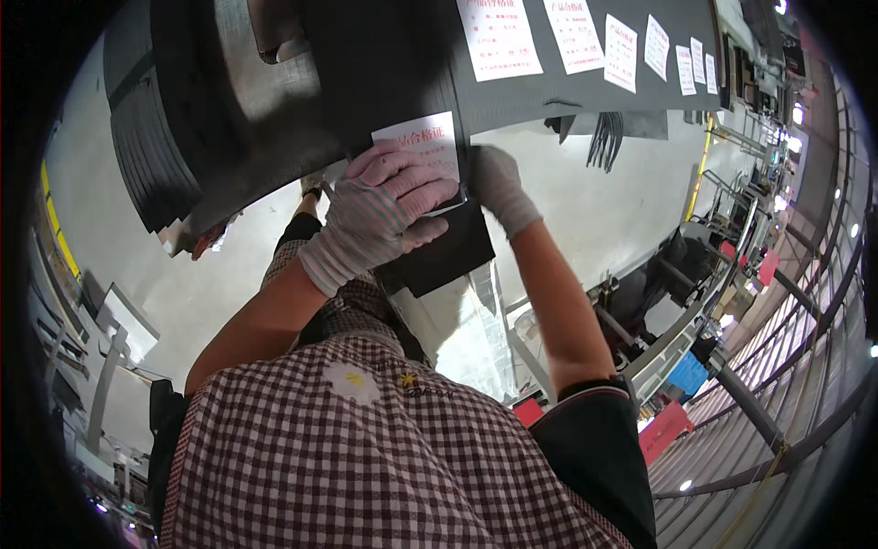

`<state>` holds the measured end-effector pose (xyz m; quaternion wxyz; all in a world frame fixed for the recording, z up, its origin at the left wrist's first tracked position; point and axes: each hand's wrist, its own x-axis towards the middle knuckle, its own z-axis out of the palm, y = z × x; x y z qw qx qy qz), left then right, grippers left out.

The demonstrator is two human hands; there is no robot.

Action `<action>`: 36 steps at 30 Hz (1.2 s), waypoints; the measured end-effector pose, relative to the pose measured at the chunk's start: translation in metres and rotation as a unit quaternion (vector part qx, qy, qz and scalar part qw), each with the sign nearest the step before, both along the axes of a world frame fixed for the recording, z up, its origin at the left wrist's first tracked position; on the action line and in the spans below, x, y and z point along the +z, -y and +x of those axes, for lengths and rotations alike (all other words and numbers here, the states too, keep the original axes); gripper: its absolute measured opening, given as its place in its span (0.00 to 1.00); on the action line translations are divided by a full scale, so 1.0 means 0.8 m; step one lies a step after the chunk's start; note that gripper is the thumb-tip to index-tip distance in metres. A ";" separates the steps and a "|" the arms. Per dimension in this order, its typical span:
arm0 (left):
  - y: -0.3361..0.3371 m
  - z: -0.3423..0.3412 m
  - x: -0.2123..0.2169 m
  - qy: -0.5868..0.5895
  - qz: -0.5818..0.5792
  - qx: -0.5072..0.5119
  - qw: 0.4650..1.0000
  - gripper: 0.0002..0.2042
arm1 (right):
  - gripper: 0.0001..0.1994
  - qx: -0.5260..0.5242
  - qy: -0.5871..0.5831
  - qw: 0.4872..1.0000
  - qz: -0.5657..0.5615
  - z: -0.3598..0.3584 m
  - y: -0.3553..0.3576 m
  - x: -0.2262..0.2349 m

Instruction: Applying product certification labels and tape to long plastic automotive components.

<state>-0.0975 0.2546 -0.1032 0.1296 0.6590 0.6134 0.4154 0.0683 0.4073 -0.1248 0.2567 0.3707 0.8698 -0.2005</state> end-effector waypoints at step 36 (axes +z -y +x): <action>0.134 0.023 0.106 0.645 -0.185 0.180 0.719 0.08 | 0.19 0.153 -0.214 0.947 -0.181 -0.043 0.124 0.234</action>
